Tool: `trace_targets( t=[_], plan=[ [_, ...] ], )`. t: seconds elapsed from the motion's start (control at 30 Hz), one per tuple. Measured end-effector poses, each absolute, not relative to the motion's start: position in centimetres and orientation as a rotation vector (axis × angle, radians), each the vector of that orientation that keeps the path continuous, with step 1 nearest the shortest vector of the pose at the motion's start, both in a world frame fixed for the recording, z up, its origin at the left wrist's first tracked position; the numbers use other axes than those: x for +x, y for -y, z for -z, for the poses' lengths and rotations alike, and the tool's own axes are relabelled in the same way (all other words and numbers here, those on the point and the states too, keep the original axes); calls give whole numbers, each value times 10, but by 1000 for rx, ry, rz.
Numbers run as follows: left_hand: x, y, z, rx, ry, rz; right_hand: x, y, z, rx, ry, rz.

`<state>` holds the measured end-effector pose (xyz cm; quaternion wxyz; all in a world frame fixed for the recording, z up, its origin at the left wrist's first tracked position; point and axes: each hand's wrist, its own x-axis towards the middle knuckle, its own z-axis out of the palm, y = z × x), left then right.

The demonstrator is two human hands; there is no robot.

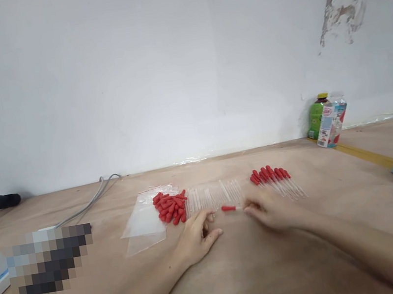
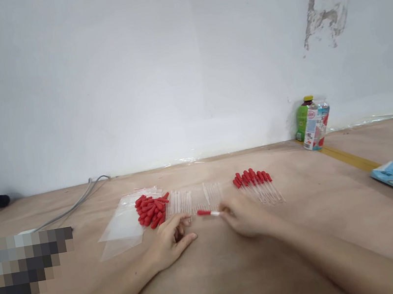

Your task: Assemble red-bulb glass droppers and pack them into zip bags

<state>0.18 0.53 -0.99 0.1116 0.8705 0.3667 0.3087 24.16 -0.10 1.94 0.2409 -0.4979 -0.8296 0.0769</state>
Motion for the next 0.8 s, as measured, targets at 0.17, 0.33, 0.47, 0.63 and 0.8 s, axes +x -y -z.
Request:
trace_targets(
  t=[0.17, 0.33, 0.47, 0.63, 0.8],
  plan=[
    [1, -7, 8, 2553, -1036, -829, 291, -31, -33, -1969, 1776, -117],
    [2, -7, 7, 2559, -1031, -817, 300, -46, -24, -2201, 1663, 55],
    [2, -7, 6, 2554, -1021, -811, 294, -46, -15, -2192, 1734, 143],
    [2, -6, 6, 2538, -1027, -815, 286, -49, -15, -2151, 1820, 278],
    [2, -7, 5, 2536, -1036, -798, 253, -55, -19, -2076, 1935, 161]
  ],
)
